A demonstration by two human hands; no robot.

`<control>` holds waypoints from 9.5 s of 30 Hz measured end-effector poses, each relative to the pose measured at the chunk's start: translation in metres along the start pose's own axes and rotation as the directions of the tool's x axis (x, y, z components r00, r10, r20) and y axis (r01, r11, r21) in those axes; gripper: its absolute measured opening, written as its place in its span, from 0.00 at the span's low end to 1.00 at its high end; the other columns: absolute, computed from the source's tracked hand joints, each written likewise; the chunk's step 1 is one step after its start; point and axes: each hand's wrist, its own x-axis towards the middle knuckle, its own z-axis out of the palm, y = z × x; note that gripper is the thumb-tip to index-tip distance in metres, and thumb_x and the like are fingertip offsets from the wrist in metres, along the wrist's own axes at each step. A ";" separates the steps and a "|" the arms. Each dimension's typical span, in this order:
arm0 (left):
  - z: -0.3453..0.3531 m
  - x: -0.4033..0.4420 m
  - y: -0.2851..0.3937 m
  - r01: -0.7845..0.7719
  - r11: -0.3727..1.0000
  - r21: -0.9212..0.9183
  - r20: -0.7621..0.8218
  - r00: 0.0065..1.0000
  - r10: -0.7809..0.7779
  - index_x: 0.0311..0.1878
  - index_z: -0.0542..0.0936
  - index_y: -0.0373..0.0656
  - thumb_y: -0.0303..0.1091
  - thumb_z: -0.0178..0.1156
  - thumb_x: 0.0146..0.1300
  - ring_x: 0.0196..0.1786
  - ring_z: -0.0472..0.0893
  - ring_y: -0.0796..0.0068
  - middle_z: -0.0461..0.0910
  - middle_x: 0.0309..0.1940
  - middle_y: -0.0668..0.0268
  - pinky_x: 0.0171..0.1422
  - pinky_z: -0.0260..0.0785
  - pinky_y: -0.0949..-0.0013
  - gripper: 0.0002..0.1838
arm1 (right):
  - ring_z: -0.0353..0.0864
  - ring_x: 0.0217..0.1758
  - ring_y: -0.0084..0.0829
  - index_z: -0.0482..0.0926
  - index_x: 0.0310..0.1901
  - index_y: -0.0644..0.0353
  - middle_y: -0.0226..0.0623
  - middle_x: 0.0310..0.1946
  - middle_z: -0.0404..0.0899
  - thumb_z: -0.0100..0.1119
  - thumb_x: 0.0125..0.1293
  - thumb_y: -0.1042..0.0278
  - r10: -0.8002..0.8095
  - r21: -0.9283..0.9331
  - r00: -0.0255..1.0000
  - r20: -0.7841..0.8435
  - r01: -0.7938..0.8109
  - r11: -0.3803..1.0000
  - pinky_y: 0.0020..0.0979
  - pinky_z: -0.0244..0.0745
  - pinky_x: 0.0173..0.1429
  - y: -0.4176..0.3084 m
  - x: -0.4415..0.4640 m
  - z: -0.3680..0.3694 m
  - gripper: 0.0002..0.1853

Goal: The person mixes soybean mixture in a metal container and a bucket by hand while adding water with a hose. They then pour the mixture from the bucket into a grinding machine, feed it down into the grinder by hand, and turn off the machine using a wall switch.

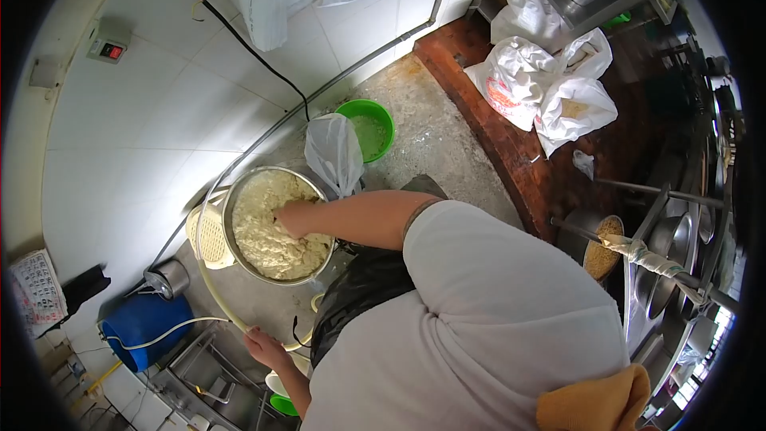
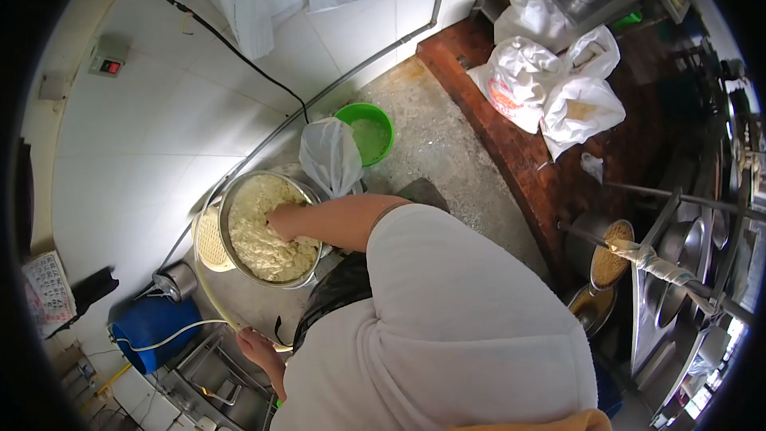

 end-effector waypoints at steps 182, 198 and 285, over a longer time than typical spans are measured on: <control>-0.029 -0.011 -0.035 -0.053 0.998 0.035 -0.187 0.981 0.059 0.40 0.80 0.38 0.55 0.59 0.79 0.27 0.71 0.68 0.74 0.22 0.56 0.36 0.70 0.59 0.25 | 0.67 0.76 0.68 0.69 0.76 0.50 0.68 0.75 0.63 0.79 0.48 0.58 0.013 -0.546 0.991 -0.136 -0.086 0.834 0.54 0.72 0.74 -0.073 -0.024 -0.024 0.50; -0.029 -0.004 -0.041 -0.043 0.986 0.162 -0.186 0.980 0.073 0.38 0.79 0.36 0.52 0.55 0.81 0.28 0.70 0.77 0.72 0.22 0.66 0.32 0.64 0.63 0.25 | 0.67 0.78 0.62 0.83 0.66 0.51 0.56 0.76 0.66 0.71 0.61 0.52 -0.142 -0.711 0.959 0.245 0.277 0.647 0.69 0.67 0.74 -0.091 -0.042 -0.009 0.31; -0.021 -0.017 -0.044 0.180 0.976 -0.121 -0.248 0.947 -0.205 0.42 0.77 0.46 0.51 0.53 0.80 0.20 0.69 0.81 0.70 0.21 0.75 0.22 0.63 0.70 0.18 | 0.66 0.79 0.60 0.77 0.73 0.43 0.44 0.83 0.60 0.77 0.59 0.51 0.047 -0.558 0.904 0.424 0.220 0.800 0.83 0.69 0.65 -0.048 -0.005 -0.006 0.38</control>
